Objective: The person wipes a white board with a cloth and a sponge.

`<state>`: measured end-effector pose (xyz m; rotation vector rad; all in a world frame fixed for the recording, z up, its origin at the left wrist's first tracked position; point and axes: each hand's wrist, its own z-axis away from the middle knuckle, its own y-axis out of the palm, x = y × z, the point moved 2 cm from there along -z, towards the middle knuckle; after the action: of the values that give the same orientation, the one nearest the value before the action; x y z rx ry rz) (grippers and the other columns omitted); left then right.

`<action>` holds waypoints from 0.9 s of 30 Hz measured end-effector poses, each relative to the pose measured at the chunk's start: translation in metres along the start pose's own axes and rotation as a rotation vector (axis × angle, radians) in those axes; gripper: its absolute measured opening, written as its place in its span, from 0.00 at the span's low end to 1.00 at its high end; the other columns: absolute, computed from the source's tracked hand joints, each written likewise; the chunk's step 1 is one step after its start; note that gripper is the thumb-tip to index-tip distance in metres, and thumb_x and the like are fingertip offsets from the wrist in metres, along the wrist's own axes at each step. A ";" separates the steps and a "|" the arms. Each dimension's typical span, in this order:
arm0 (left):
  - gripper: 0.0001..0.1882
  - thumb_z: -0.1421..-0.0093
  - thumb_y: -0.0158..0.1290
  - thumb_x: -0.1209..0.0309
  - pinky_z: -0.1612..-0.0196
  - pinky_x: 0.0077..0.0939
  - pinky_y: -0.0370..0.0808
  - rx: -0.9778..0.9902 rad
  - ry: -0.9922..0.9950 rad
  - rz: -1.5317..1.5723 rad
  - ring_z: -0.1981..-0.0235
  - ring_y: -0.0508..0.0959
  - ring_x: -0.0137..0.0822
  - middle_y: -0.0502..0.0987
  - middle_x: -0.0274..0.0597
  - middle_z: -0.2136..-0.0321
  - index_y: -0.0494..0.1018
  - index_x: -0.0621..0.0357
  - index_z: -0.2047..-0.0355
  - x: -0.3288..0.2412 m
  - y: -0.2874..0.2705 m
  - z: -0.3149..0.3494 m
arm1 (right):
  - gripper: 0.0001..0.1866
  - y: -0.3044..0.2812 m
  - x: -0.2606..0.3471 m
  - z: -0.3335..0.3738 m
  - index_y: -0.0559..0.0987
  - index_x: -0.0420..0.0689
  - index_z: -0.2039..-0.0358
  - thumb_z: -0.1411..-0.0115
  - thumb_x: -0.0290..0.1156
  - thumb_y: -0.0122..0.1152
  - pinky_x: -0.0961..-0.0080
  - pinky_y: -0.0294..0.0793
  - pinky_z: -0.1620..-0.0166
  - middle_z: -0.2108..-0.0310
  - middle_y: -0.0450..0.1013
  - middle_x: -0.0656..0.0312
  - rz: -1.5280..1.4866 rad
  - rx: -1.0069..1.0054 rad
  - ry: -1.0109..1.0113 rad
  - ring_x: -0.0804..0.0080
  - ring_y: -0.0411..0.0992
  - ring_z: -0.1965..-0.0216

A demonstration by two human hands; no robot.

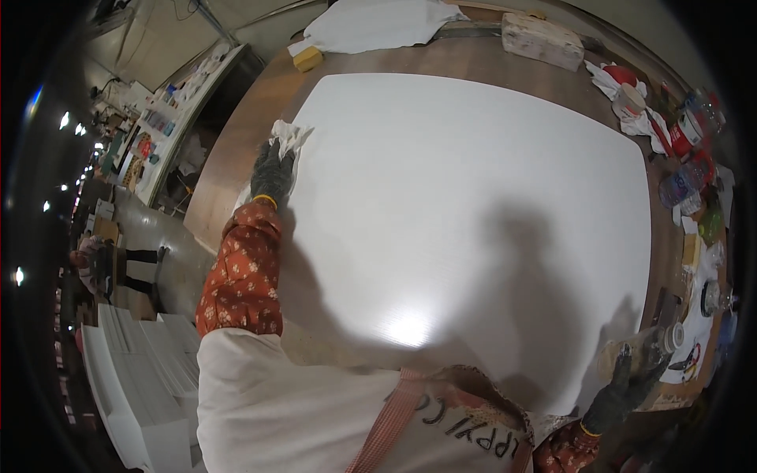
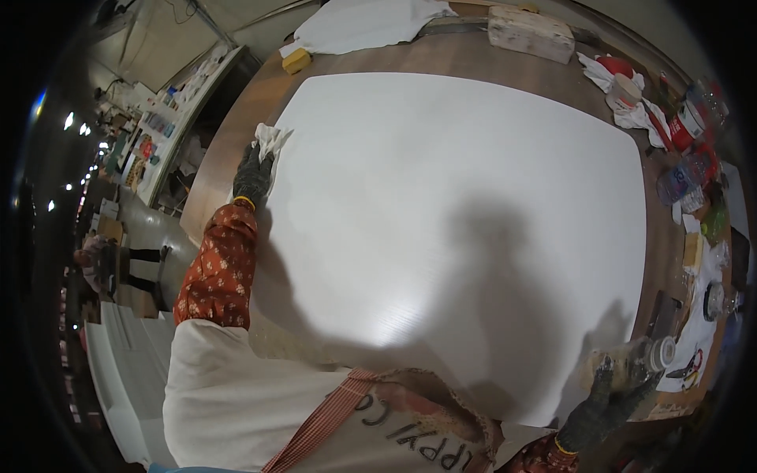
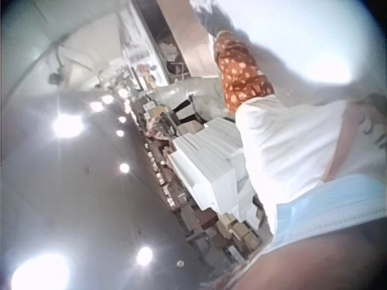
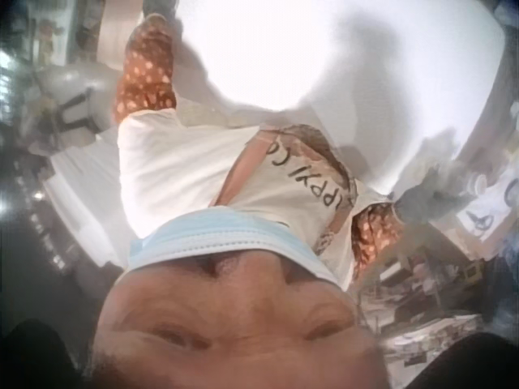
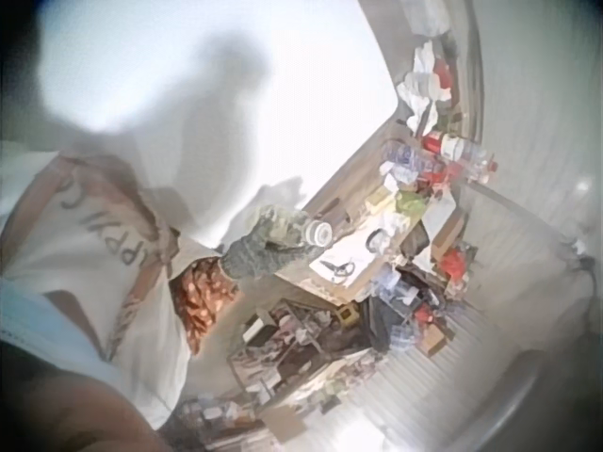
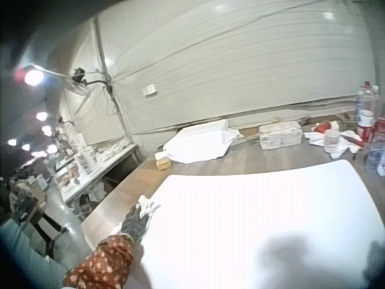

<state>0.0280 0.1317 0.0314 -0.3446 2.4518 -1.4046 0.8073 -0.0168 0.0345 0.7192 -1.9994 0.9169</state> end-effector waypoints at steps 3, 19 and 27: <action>0.28 0.38 0.47 0.55 0.41 0.34 0.63 0.068 -0.080 -0.127 0.43 0.66 0.50 0.65 0.55 0.44 0.62 0.57 0.42 -0.036 0.001 -0.013 | 0.40 0.013 -0.014 -0.003 0.57 0.42 0.37 0.47 0.24 0.66 0.73 0.63 0.41 0.38 0.58 0.57 -0.182 -0.022 0.042 0.69 0.61 0.42; 0.33 0.47 0.52 0.46 0.35 0.57 0.44 0.500 1.238 0.859 0.37 0.55 0.53 0.56 0.48 0.37 0.65 0.40 0.41 -0.532 -0.008 0.158 | 0.33 0.035 0.018 -0.015 0.59 0.48 0.38 0.42 0.36 0.60 0.64 0.67 0.43 0.42 0.60 0.54 0.138 0.074 0.137 0.60 0.63 0.44; 0.26 0.40 0.48 0.50 0.39 0.41 0.59 -0.023 0.633 0.135 0.42 0.64 0.48 0.67 0.49 0.44 0.70 0.52 0.48 -0.256 0.091 -0.085 | 0.39 0.043 0.076 0.003 0.56 0.40 0.37 0.46 0.27 0.65 0.69 0.60 0.39 0.38 0.57 0.54 0.258 -0.015 0.082 0.65 0.59 0.41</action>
<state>0.2289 0.3336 0.0272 0.3109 2.9011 -1.6077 0.7349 -0.0066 0.0823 0.4136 -2.0541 1.0617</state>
